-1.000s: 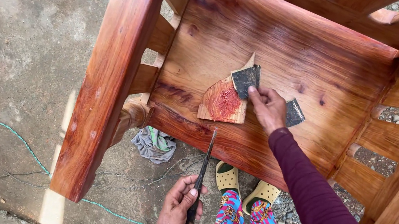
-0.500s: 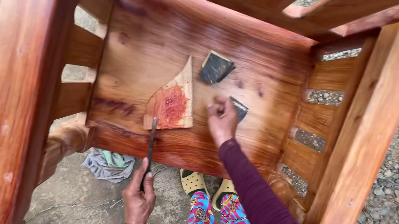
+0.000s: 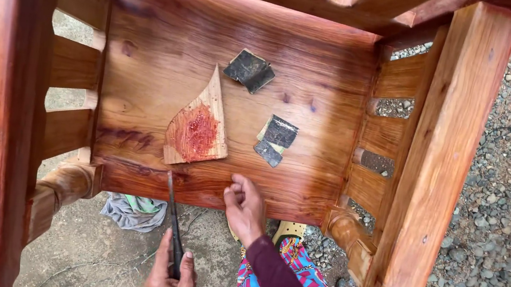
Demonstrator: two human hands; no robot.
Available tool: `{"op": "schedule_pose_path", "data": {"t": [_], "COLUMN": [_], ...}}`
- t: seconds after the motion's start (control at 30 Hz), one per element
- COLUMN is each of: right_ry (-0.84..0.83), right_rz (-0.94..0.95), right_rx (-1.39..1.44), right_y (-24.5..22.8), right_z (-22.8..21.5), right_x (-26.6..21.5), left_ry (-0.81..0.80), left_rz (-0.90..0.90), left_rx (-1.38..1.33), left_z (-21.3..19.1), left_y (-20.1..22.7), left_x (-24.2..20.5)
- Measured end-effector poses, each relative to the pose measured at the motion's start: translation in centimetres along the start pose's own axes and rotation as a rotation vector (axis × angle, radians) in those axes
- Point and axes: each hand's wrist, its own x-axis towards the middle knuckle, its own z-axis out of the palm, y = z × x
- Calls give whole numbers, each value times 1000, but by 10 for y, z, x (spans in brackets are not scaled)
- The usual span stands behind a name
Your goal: Scraping excess material and preparing a wooden chair for finishing.
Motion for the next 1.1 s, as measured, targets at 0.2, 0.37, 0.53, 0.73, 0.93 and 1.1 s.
{"op": "schedule_pose_path", "data": {"t": [0.2,0.37,0.53,0.73,0.93,1.1], "right_ry": [47,-23,164,665,476,498], "right_rz": [22,-172,-573,-186,-255,-90], "right_rx": [341,370,-279,-124,155,361], "right_y": [-11,65,149,86,118,94], "right_z": [-57,-140,-318,-340,-300,-284], "right_x": [-113,-167,-180,-179,-181,-180], "left_ry": [-46,-210,-244,-259,-240,-275], "left_rz": [436,393,572,658,684,635], "left_rx": [166,155,231,311,319,346], "left_z": [49,123,207,263,275,282], "left_y": [20,10,17,15,28,32], "left_x": [-29,-58,-67,-55,-52,-48]}}
